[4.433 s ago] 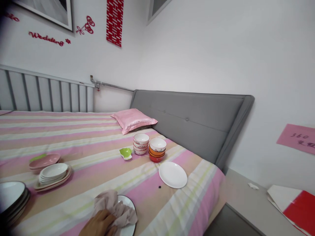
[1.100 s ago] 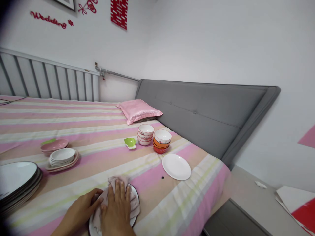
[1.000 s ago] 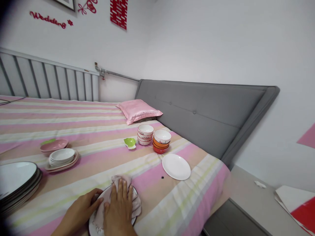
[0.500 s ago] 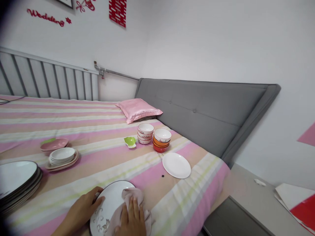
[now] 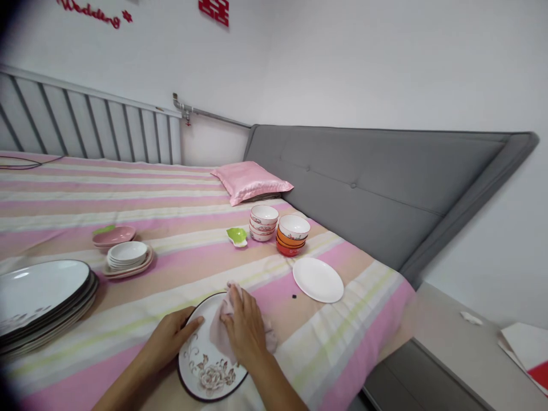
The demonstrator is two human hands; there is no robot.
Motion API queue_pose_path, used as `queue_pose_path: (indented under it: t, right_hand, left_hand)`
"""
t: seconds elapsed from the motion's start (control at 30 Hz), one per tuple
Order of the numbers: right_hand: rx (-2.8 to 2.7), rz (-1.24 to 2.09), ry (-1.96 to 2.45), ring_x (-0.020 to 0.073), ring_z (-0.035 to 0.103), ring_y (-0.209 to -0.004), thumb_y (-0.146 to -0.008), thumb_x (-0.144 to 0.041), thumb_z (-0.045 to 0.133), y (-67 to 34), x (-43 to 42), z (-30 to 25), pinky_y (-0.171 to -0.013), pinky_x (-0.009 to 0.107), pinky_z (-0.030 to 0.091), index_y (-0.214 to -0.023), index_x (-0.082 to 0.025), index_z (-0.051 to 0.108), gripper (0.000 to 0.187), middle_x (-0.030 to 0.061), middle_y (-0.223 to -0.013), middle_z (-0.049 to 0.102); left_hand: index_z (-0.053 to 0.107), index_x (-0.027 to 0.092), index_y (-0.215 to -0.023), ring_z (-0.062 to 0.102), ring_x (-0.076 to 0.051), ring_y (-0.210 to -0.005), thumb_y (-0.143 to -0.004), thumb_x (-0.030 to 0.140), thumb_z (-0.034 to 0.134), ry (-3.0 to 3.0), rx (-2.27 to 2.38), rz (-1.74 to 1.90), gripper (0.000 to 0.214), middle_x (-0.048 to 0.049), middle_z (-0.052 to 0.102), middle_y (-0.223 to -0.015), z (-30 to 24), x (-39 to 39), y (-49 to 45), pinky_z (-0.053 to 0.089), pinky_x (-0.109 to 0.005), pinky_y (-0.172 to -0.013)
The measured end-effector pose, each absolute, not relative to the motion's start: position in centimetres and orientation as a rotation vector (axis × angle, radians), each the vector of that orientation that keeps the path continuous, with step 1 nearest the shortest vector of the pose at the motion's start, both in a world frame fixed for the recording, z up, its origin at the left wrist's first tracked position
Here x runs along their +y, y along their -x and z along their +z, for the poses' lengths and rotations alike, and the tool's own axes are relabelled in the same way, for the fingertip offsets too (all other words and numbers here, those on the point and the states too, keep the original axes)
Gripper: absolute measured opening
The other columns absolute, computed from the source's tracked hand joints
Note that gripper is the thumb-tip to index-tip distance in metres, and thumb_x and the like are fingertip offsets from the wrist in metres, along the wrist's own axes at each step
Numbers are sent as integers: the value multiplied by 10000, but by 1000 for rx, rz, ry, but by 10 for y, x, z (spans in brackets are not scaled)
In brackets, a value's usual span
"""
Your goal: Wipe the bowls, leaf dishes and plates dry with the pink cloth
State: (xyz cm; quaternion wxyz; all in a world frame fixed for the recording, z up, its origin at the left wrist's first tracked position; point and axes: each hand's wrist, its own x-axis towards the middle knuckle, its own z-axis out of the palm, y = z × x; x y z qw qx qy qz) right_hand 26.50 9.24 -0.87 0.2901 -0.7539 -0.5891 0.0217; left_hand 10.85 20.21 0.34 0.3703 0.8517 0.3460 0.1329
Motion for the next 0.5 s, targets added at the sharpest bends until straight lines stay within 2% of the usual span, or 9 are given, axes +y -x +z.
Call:
queue_pose_path:
  t: [0.1,0.17,0.3,0.5]
  right_hand:
    - [-1747,34,1894,207,437,-1183,-892,-307,506,-265,106,14,-993,348,374,-1392,-243,346,529,65,-1308,494]
    - [-1890,14,1842,202,494,-1068,-892,-364,518,-264,116,27,-920,331,397,-1310,-298,448,428,36,-1170,569]
    - [-1987,49,1847,184,546,-924,-877,-430,534,-270,128,36,-798,277,399,-1122,-277,576,292,25,-980,613]
    - [-1566,200,1950,158,581,-793,-871,-451,530,-292,106,17,-656,225,351,-920,-244,590,221,-14,-842,633]
  left_hand:
    - [567,172,-774,538,-186,-680,-865,467,359,-2223,787,376,373,-31,618,-727,6,203,-106,378,-270,-633]
    - [558,173,-791,516,-179,-662,-862,470,366,-2236,737,388,361,-22,601,-713,5,205,-105,361,-269,-622]
    - [535,180,-780,505,-180,-644,-859,479,366,-2257,774,370,352,-14,581,-681,2,205,-105,336,-273,-608]
    - [520,197,-777,558,-203,-696,-881,485,318,-2288,842,347,367,-33,618,-726,5,198,-108,346,-284,-632]
